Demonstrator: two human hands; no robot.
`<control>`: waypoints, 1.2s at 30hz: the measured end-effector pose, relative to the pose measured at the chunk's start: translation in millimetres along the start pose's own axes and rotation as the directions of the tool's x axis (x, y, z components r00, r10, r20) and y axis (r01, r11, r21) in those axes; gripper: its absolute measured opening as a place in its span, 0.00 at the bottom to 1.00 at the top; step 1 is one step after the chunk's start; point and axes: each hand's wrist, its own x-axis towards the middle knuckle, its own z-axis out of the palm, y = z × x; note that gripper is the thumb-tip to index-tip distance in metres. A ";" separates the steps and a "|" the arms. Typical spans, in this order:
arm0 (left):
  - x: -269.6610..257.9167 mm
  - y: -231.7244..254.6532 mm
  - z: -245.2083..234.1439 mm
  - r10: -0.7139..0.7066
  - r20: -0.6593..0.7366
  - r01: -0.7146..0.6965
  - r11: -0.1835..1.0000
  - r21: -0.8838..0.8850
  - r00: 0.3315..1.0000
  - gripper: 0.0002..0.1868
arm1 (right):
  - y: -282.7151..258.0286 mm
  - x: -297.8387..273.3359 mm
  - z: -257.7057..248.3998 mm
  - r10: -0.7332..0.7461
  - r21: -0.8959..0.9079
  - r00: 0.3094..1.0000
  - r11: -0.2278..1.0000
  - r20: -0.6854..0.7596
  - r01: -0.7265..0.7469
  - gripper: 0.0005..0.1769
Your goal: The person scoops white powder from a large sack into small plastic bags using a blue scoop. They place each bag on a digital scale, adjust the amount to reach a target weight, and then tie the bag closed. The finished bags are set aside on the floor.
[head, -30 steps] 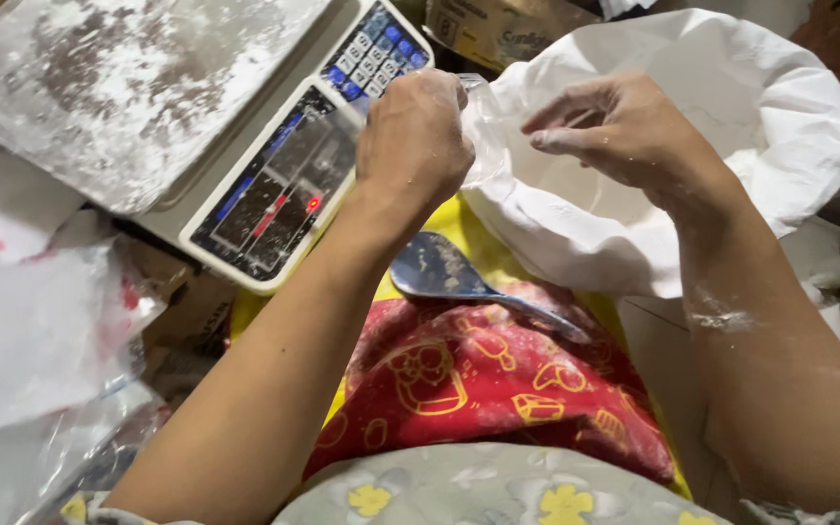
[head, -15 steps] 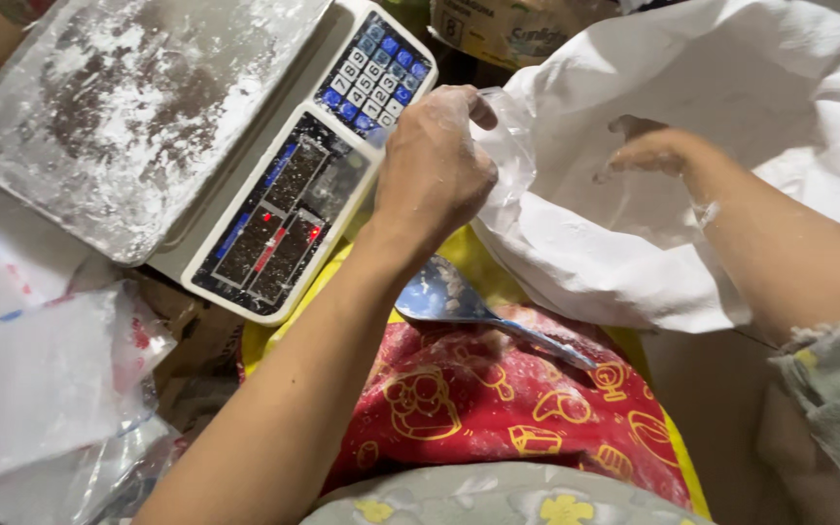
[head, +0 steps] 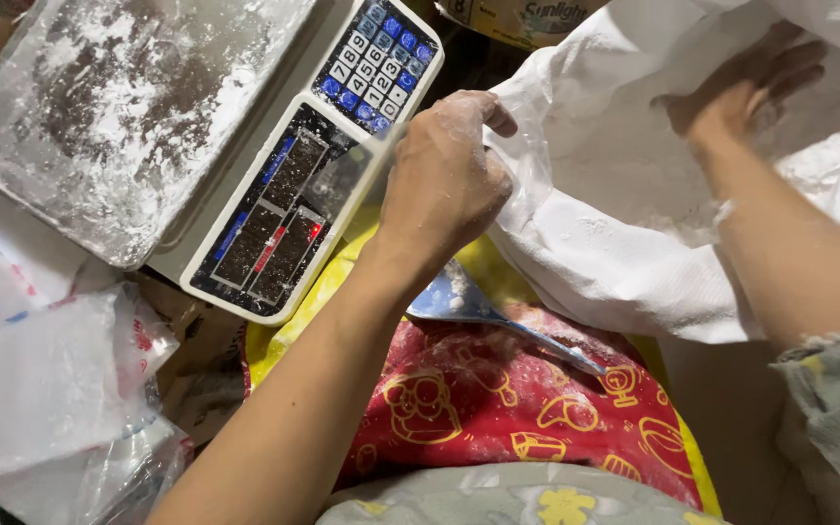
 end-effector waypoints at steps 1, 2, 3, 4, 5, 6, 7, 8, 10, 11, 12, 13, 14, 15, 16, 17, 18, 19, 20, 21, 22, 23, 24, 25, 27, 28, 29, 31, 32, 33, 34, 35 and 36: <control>0.4 1.5 -0.5 -0.023 0.014 0.023 1.000 -0.002 1.000 0.17 | 2.9 -9.1 4.3 0.065 0.141 0.989 0.989 -0.131 -0.046 0.85; 0.0 2.9 -1.1 -0.049 0.026 0.049 0.999 0.000 0.998 0.17 | 3.4 -16.8 9.3 0.077 0.177 0.988 0.983 -0.134 -0.052 0.84; -0.8 4.0 -2.0 -0.075 0.037 0.075 0.997 0.001 0.997 0.18 | 3.7 -24.3 14.5 0.088 0.214 0.987 0.975 -0.136 -0.058 0.83; -1.4 4.7 -2.9 -0.075 0.041 0.074 0.997 0.002 0.996 0.17 | 2.3 -28.2 19.5 0.098 0.252 0.985 0.966 -0.140 -0.060 0.83; -2.8 5.2 -3.8 -0.074 0.045 0.074 0.997 0.003 0.996 0.17 | 1.5 -30.1 23.5 0.055 0.192 0.991 0.981 -0.125 -0.030 0.82; -3.3 5.6 -5.1 -0.071 0.048 0.071 0.997 0.003 0.996 0.16 | 1.2 -28.9 25.7 0.013 0.131 0.994 0.991 -0.111 0.002 0.81; -3.7 5.6 -6.5 -0.081 0.047 0.082 0.997 0.000 0.996 0.16 | 1.3 -26.2 28.1 -0.028 0.070 0.995 0.997 -0.095 0.035 0.80; -4.4 5.8 -6.2 -0.090 0.050 0.090 0.996 -0.006 0.995 0.16 | 5.8 -23.2 29.8 -0.043 0.129 0.994 0.990 -0.104 0.056 0.79; -5.0 6.4 -4.3 -0.062 0.034 0.062 0.998 -0.018 0.998 0.15 | 19.3 -16.5 33.6 -0.066 0.241 0.990 0.966 -0.124 0.095 0.76; -5.2 6.6 -3.0 -0.026 0.014 0.026 0.999 -0.023 1.000 0.15 | 24.8 -13.7 36.6 -0.079 0.224 0.989 0.969 -0.125 0.106 0.75; -5.7 7.0 -0.9 0.009 -0.002 -0.009 1.000 -0.030 1.000 0.16 | 30.9 -13.9 40.5 -0.088 0.205 0.988 0.972 -0.123 0.112 0.75; -5.6 7.3 1.2 -0.016 0.016 0.017 0.999 -0.042 1.000 0.16 | 37.7 -13.9 44.9 -0.098 0.186 0.988 0.975 -0.120 0.119 0.74; -5.2 7.4 2.3 -0.042 0.031 0.044 0.998 -0.049 0.999 0.17 | 41.3 -16.0 47.7 -0.181 0.131 0.977 0.972 -0.116 0.196 0.74; -4.8 7.8 3.3 -0.068 0.047 0.070 0.996 -0.057 0.997 0.18 | 42.5 -22.0 50.2 -0.263 0.076 0.959 0.959 -0.106 0.272 0.73; -4.7 8.2 4.4 -0.061 0.047 0.063 0.997 -0.054 0.997 0.18 | 39.3 -30.2 53.0 -0.344 0.022 0.935 0.938 -0.090 0.347 0.73; -4.8 8.9 5.1 -0.053 0.047 0.056 0.997 -0.052 0.997 0.18 | 28.9 -41.7 57.9 -0.414 -0.010 0.908 0.910 -0.066 0.414 0.77; -5.3 8.9 4.0 -0.050 0.040 0.052 0.998 -0.045 0.998 0.18 | 10.9 -53.1 62.2 -0.488 -0.036 0.872 0.873 -0.039 0.487 0.80; -6.2 9.2 2.6 -0.049 0.030 0.051 0.997 -0.051 0.998 0.18 | -4.6 -66.3 61.8 -0.382 0.032 0.913 0.924 0.145 0.382 0.77; -6.9 9.7 1.3 -0.048 0.021 0.049 0.997 -0.055 0.999 0.18 | -16.3 -75.7 55.2 -0.270 0.077 0.905 0.963 0.329 0.259 0.75; -7.5 10.1 -0.2 -0.047 0.011 0.047 0.997 -0.059 0.999 0.18 | -23.6 -76.0 40.9 -0.245 0.080 0.890 0.969 0.383 0.233 0.70; -8.5 10.4 -2.0 -0.055 0.018 0.056 0.997 -0.051 0.998 0.18 | -33.5 -77.4 29.4 -0.253 0.090 0.870 0.967 0.423 0.237 0.66; -9.3 10.5 -3.6 -0.063 0.024 0.064 0.997 -0.042 0.998 0.18 | -40.1 -76.3 17.0 -0.276 0.088 0.841 0.960 0.466 0.267 0.63; -9.3 10.6 -4.4 -0.071 0.037 0.072 0.997 -0.038 0.997 0.18 | -42.2 -75.7 5.5 -0.294 0.088 0.810 0.953 0.507 0.291 0.59; -8.4 10.1 -5.0 -0.087 0.041 0.088 0.996 -0.023 0.995 0.18 | -43.0 -73.3 -3.8 -0.332 0.096 0.760 0.936 0.558 0.338 0.56; -8.0 8.0 -3.7 -0.122 0.064 0.123 0.992 0.002 0.990 0.18 | -35.5 -72.0 -12.8 -0.379 0.112 0.662 0.906 0.647 0.409 0.48; -7.4 6.6 -3.5 -0.097 0.060 0.097 0.995 0.001 0.994 0.18 | -29.9 -68.3 -15.8 -0.404 0.127 0.602 0.885 0.689 0.448 0.45; -6.9 4.7 -3.9 -0.070 0.056 0.071 0.998 0.000 0.996 0.18 | -23.6 -63.5 -17.7 -0.424 0.141 0.545 0.863 0.723 0.484 0.41; -7.1 0.6 -5.0 -0.036 0.057 0.036 0.999 -0.014 0.998 0.18 | -12.7 -48.3 -20.4 -0.460 0.171 0.430 0.812 0.777 0.559 0.34; -6.1 -1.3 -6.3 -0.023 0.055 0.025 0.999 -0.028 0.998 0.19 | -9.9 -36.5 -22.7 -0.471 0.162 0.422 0.793 0.774 0.588 0.31; -5.5 -2.8 -7.5 -0.011 0.053 0.013 0.999 -0.042 0.999 0.19 | -6.9 -28.0 -22.3 -0.477 0.133 0.454 0.785 0.753 0.605 0.27; -5.4 -3.6 -7.6 -0.012 0.049 0.015 0.999 -0.046 0.999 0.19 | -1.4 -20.9 -21.6 -0.462 0.082 0.543 0.809 0.702 0.582 0.24; -5.1 -4.0 -7.2 -0.014 0.045 0.017 0.999 -0.050 0.999 0.19 | 0.4 -15.7 -17.1 -0.446 0.022 0.660 0.837 0.604 0.546 0.31; -5.0 -4.2 -6.9 -0.018 0.040 0.020 0.998 -0.053 0.999 0.18 | -0.6 -11.9 -10.7 -0.422 -0.031 0.761 0.866 0.494 0.500 0.38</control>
